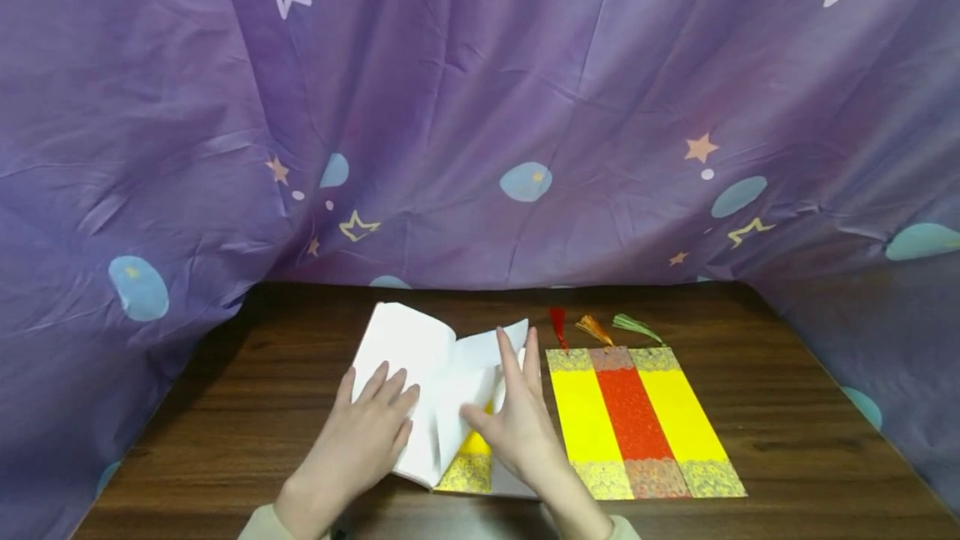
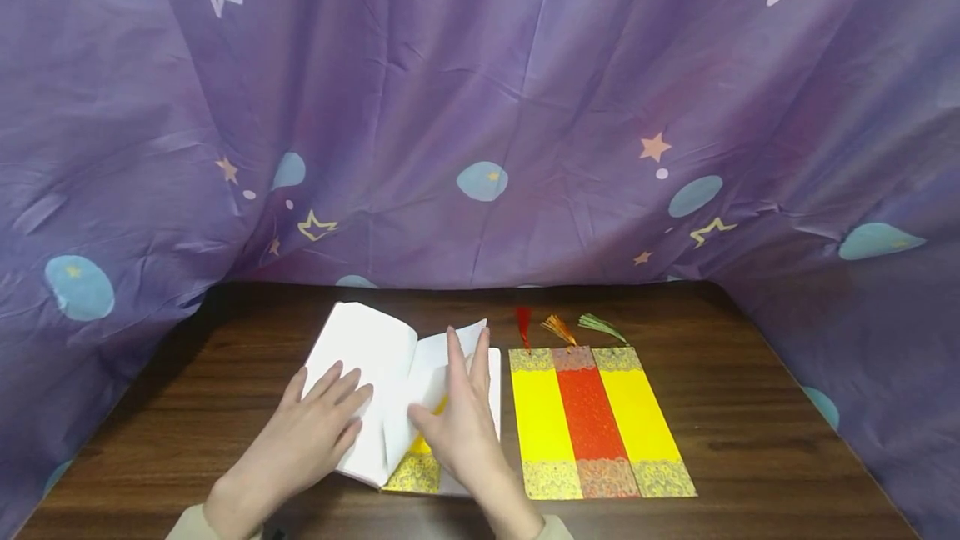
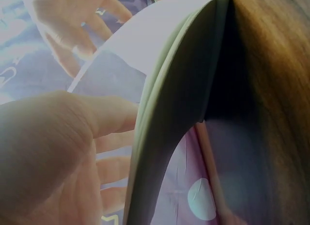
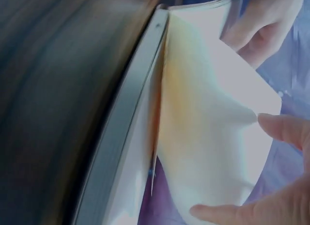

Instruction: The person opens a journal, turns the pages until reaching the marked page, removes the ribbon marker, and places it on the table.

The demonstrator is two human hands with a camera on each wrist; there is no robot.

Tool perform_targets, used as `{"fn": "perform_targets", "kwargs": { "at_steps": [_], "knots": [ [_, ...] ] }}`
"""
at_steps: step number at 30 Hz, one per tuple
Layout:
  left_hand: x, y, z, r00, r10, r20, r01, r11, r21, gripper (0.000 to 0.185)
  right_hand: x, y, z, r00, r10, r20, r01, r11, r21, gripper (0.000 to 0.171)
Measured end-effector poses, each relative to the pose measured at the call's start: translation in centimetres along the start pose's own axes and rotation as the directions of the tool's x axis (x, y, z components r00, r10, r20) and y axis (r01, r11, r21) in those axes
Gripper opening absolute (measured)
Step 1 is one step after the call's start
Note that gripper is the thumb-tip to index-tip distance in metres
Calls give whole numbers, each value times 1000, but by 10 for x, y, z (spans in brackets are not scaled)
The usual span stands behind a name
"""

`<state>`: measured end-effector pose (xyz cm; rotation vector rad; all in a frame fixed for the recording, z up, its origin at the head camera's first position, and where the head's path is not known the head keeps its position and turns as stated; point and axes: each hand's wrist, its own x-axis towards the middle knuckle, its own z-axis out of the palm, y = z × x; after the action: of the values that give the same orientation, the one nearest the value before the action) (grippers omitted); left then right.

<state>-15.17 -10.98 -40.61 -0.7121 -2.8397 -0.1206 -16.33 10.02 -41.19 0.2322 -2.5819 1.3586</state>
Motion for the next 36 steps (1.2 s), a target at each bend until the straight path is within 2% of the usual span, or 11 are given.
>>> {"fn": "perform_targets", "kwargs": {
  "at_steps": [4,9,13,19,23,29,32,36],
  "knots": [
    [0,-1,0,1000,-3,2,3,1000,8,35,4,-7,8,998,68,-16,-65,992,112,106],
    [0,-3,1,1000,-16,25,15,1000,22,37,7,-13,18,993,114,29,-117,950,288,110],
    [0,-4,0,1000,-17,21,16,1000,24,38,7,-16,25,989,143,24,-142,925,352,109],
    [-1,-5,-3,1000,-22,-10,22,999,39,43,4,-19,32,983,173,67,-185,934,304,94],
    [-2,-7,-5,999,-19,-51,23,997,74,47,0,-20,34,982,159,104,-182,942,281,83],
    [-2,-12,-10,994,8,-105,3,995,102,55,-6,-22,38,982,111,150,-149,953,265,76],
    [-1,-16,-13,982,44,-181,-26,995,102,50,-9,-23,40,981,87,171,-127,962,240,69],
    [1,-19,-17,947,70,-314,-52,997,65,36,-12,-22,40,979,37,201,-76,979,191,62]
  ]
}}
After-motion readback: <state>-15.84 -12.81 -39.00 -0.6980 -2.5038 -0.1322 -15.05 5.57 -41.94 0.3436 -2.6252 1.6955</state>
